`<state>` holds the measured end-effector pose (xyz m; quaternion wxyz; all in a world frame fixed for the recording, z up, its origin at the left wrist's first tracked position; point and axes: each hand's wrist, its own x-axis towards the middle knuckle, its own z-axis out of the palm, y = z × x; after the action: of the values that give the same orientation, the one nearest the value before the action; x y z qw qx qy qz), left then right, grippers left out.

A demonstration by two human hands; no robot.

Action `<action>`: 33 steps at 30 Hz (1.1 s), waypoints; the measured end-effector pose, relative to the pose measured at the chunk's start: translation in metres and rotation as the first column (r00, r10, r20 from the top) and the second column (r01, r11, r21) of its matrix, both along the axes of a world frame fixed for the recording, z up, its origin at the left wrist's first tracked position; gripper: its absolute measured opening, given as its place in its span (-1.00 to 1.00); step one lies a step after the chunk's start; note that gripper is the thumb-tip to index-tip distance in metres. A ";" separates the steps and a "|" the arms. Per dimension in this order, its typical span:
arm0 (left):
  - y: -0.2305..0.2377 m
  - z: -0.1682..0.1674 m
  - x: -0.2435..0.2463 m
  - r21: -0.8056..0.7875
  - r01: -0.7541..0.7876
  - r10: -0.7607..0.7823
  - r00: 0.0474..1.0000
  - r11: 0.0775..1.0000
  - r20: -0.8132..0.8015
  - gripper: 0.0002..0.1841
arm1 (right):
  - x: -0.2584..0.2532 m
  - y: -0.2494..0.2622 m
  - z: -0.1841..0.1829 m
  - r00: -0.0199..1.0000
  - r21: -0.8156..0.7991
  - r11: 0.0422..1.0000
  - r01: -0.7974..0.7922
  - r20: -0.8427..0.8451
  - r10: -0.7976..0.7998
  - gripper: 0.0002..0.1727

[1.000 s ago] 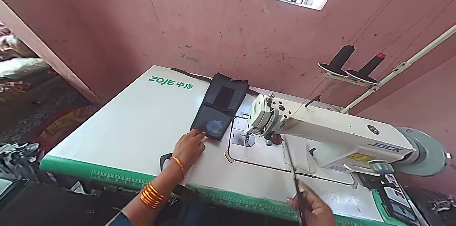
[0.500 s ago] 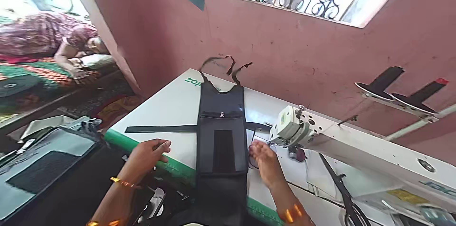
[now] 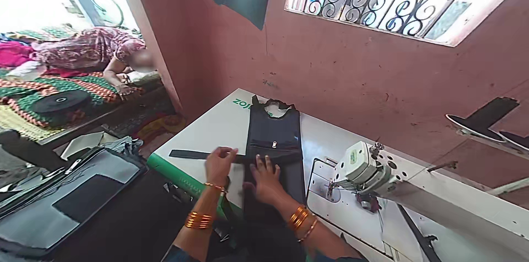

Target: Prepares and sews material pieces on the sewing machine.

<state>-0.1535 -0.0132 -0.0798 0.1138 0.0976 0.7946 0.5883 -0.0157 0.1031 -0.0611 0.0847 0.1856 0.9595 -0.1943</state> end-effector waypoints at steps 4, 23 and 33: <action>-0.049 0.012 -0.046 -0.531 -0.179 0.126 0.983 0.828 -0.135 -0.16 | 0.004 0.000 -0.016 0.988 -0.010 0.989 -0.149 0.041 0.149 0.00; 0.151 0.059 0.101 -0.404 0.807 -0.893 0.317 0.431 -0.321 -0.76 | 0.044 0.002 -0.042 0.974 -0.060 0.993 -0.105 -0.207 0.091 -0.29; -0.051 0.003 0.015 -0.477 0.075 -0.080 0.997 0.876 0.009 -0.42 | 0.013 -0.003 -0.029 0.994 0.152 0.983 -0.105 0.023 0.102 0.08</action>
<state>-0.1387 -0.0642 -0.0764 0.1534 0.1017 0.9109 0.3693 -0.0029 0.0998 -0.0897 0.0873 0.1430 0.9793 -0.1139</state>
